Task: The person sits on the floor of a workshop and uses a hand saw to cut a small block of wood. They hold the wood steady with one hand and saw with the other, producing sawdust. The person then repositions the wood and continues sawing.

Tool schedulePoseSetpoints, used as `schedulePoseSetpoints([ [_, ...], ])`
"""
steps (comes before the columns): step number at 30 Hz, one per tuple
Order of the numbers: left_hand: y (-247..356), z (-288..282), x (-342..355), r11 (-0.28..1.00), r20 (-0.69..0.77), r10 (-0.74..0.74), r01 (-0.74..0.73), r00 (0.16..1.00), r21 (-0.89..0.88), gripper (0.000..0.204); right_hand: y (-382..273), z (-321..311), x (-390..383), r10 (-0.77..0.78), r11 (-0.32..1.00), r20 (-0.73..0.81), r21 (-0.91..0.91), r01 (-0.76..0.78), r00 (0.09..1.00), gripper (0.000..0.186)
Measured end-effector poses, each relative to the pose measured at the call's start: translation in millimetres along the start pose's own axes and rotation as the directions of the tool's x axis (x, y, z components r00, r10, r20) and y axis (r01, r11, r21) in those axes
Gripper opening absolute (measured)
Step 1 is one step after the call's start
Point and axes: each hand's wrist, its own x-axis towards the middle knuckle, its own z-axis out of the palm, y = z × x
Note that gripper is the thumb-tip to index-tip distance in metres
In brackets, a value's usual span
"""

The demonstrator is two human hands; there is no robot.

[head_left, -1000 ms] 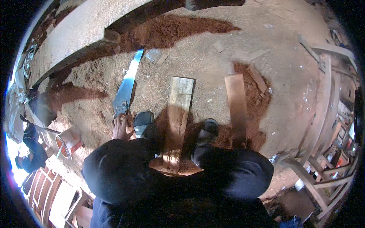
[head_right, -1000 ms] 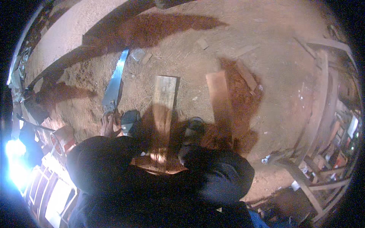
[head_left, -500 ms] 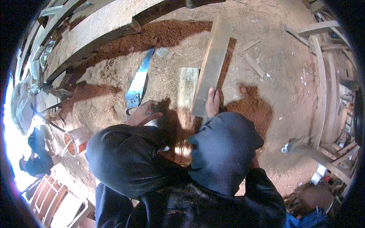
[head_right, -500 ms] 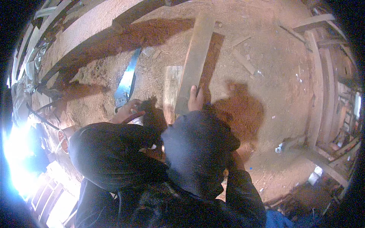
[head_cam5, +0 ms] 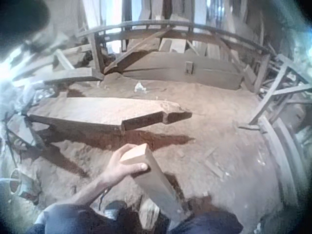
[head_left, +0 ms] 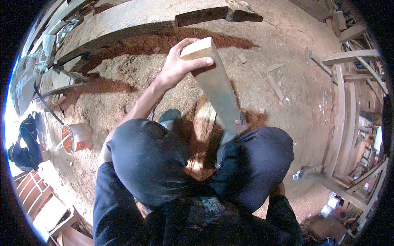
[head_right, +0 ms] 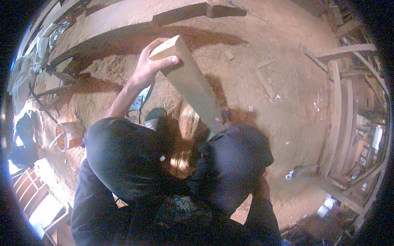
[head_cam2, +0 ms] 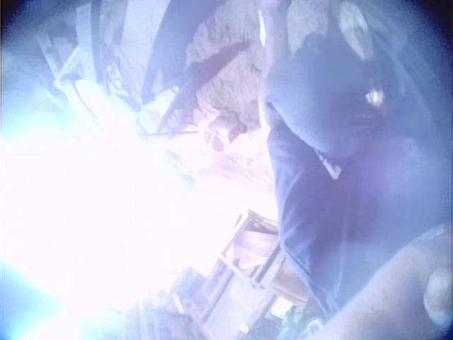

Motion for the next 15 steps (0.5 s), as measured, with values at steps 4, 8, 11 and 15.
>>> schedulePoseSetpoints([
  [4,39,16,-9,0.975,-0.005,0.159,-0.156,0.987,0.157,0.059,-9,-8,28,0.099,0.993,0.106,-0.068,-0.092,0.989,0.045],
  [8,64,23,-11,0.920,0.019,0.239,-0.232,0.971,0.315,0.062,-74,-26,54,0.093,0.960,-0.083,0.271,-0.067,0.992,0.044],
  [11,75,22,-15,0.813,0.121,0.341,-0.357,0.932,0.461,0.063,-120,-55,72,0.023,0.935,-0.136,0.352,0.027,0.990,0.045],
  [15,81,31,-13,0.762,0.203,0.306,-0.367,0.930,0.534,0.062,-178,-108,87,-0.313,0.916,-0.151,0.213,0.340,0.938,0.047],
])
